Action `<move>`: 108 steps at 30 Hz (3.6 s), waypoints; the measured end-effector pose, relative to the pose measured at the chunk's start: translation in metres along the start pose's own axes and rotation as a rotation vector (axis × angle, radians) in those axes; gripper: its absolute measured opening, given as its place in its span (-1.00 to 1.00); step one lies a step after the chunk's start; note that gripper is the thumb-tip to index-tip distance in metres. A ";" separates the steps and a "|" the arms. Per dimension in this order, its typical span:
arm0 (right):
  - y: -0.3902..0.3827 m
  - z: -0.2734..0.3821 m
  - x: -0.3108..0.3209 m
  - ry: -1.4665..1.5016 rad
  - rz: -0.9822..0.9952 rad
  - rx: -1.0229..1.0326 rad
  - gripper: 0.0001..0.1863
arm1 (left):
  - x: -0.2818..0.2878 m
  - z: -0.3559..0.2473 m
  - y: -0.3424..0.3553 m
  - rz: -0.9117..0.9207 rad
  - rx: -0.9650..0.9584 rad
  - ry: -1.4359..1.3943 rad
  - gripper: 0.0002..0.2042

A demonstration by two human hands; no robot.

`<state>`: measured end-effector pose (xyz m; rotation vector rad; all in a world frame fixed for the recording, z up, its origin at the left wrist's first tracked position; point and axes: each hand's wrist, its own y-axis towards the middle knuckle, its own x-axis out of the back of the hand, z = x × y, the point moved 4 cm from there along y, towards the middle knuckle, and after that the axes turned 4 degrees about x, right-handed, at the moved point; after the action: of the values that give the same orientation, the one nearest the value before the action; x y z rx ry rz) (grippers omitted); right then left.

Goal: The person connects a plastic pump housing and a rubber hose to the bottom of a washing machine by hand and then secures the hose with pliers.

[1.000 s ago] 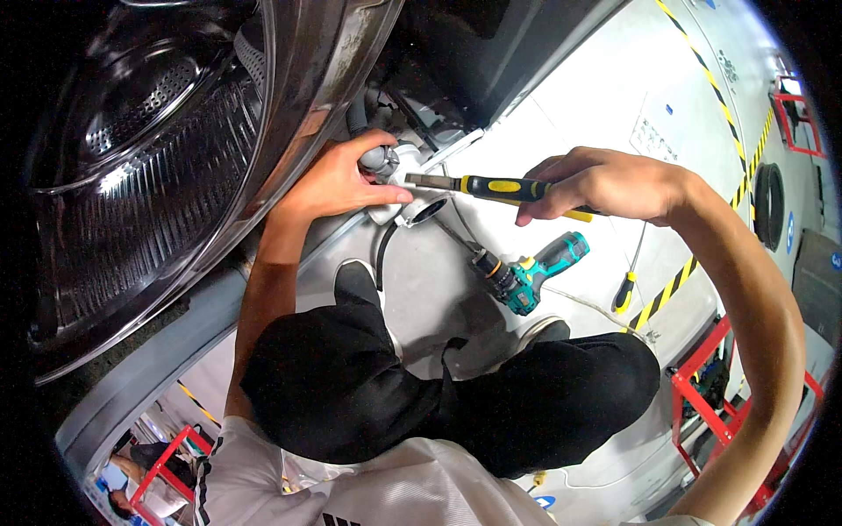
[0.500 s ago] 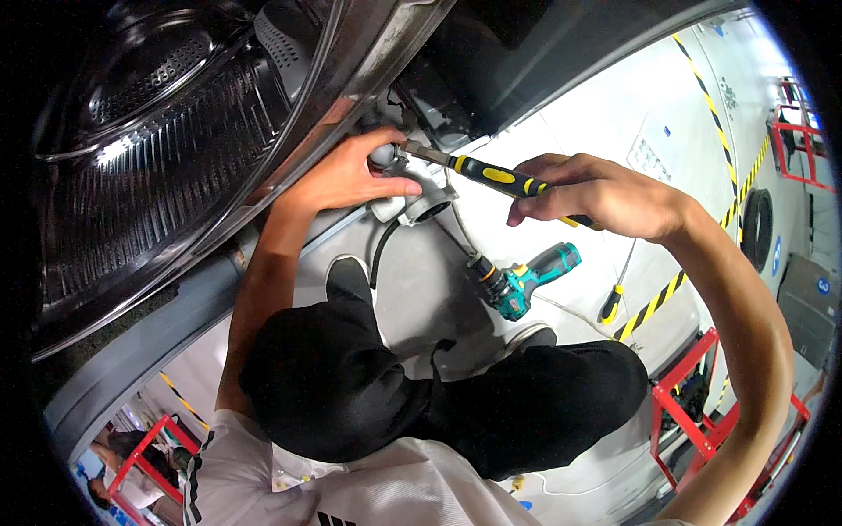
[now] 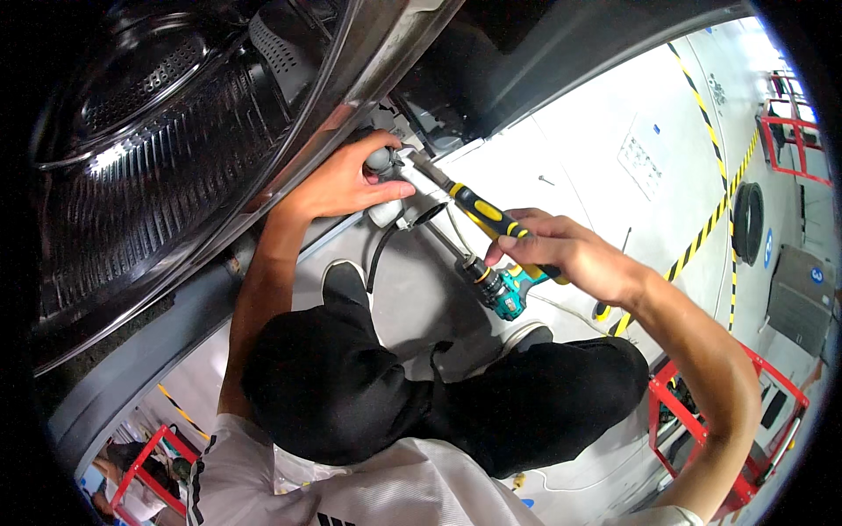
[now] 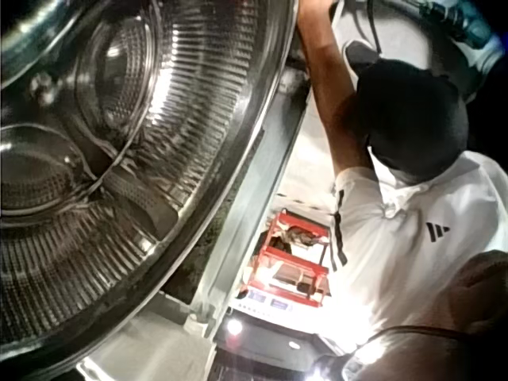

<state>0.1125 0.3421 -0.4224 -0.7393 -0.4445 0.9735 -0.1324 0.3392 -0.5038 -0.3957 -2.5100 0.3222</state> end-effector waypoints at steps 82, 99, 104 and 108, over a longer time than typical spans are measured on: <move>0.051 0.092 -0.009 0.311 0.094 -0.205 -0.35 | -0.025 0.029 -0.003 -0.274 -0.312 -0.279 -0.48; 0.031 0.082 -0.021 0.198 -0.191 0.418 0.08 | -0.026 0.036 -0.007 -0.359 -0.293 -0.170 -0.49; 0.020 0.073 -0.029 -0.803 -0.341 0.900 0.54 | -0.029 0.034 -0.002 -0.355 -0.235 -0.016 -0.39; 0.037 0.075 -0.031 -0.785 -0.486 1.026 0.53 | -0.030 0.032 -0.002 -0.349 -0.186 -0.002 -0.42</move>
<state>0.0270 0.3555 -0.3994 0.6895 -0.6652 0.8437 -0.1274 0.3230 -0.5440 -0.0227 -2.5597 -0.0480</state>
